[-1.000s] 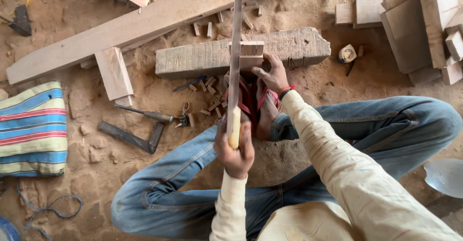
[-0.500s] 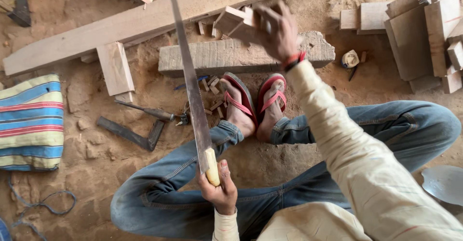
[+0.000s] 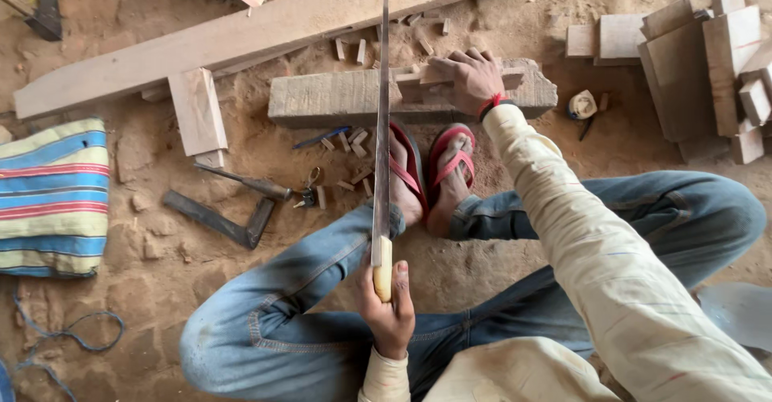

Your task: The person sits on the ground and uses a hand saw to cut small wooden blocks placed on a larger wooden support. They repeatedly position each block, saw through it, and set the cut pieces aside.

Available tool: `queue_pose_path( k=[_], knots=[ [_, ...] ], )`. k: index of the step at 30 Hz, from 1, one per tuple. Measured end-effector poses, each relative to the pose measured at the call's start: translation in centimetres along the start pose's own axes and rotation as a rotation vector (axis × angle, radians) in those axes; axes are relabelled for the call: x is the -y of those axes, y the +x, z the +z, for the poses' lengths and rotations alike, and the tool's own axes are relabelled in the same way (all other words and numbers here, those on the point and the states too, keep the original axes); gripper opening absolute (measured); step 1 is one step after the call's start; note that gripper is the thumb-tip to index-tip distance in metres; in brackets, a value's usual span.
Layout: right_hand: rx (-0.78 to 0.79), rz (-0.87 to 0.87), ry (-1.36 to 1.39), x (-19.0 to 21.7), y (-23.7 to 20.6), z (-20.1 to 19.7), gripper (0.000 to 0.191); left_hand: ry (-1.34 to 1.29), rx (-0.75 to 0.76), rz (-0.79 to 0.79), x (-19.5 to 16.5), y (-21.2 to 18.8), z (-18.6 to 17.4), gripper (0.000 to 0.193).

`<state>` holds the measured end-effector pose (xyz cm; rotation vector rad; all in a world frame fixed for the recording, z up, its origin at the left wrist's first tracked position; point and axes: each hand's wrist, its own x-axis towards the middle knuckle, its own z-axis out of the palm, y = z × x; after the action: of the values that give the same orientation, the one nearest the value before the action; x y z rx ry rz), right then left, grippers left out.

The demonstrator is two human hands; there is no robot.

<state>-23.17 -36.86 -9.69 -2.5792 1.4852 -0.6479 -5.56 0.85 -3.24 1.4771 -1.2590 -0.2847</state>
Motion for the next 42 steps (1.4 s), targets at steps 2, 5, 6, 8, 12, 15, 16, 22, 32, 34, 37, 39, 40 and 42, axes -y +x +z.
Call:
queue_pose_path(
  k=[2,5,6,8,12,15,16,22,32,34,37,39,40,42],
  knots=[
    [-0.025,-0.007,-0.007,0.4,-0.4,-0.4,0.055,-0.006,0.019,-0.007,-0.4,0.1,0.1,0.042],
    [-0.05,-0.017,-0.021,1.0,-0.5,-0.9,0.058,-0.05,0.099,-0.26,-0.7,0.3,0.5,0.04],
    [-0.056,-0.02,-0.042,1.2,-0.5,-1.0,0.06,-0.091,0.109,-0.241,-0.8,0.3,0.7,0.041],
    [-0.05,-0.01,-0.054,1.4,-0.2,-1.3,0.062,-0.165,0.133,-0.212,-0.9,0.6,1.1,0.042],
    [-0.033,0.022,-0.029,1.5,0.1,-1.7,0.066,-0.072,0.174,-0.127,-1.2,1.7,2.1,0.047],
    [-0.054,0.02,-0.019,1.5,-0.1,-1.6,0.065,-0.107,0.192,-0.117,-1.4,3.1,2.8,0.047],
    [-0.061,0.016,-0.021,1.5,-0.2,-1.6,0.064,-0.117,0.192,-0.098,-1.4,3.5,3.1,0.047],
    [-0.038,0.008,-0.051,1.6,-0.8,-1.4,0.055,-0.074,0.234,-0.135,-0.4,5.4,4.7,0.045],
    [-0.107,-0.078,-0.001,0.6,-1.2,-0.8,0.042,-0.155,0.231,-0.1,3.0,10.0,8.3,0.043],
    [-0.121,-0.09,-0.003,0.5,-1.1,-0.7,0.042,-0.223,0.306,-0.224,4.4,11.9,10.3,0.049],
    [-0.123,-0.104,0.0,0.5,-1.0,-0.8,0.042,-0.194,0.286,-0.176,6.7,14.6,14.0,0.047],
    [-0.136,-0.115,0.013,0.4,-1.0,-1.0,0.041,-0.119,0.229,0.006,7.5,15.9,15.7,0.04],
    [-0.137,-0.12,0.021,0.4,-1.1,-1.1,0.041,-0.097,0.253,-0.052,7.4,16.2,15.9,0.04],
    [-0.117,-0.115,0.025,0.4,-1.2,-1.3,0.044,-0.048,0.298,-0.163,6.3,15.8,14.8,0.039]
  ],
)
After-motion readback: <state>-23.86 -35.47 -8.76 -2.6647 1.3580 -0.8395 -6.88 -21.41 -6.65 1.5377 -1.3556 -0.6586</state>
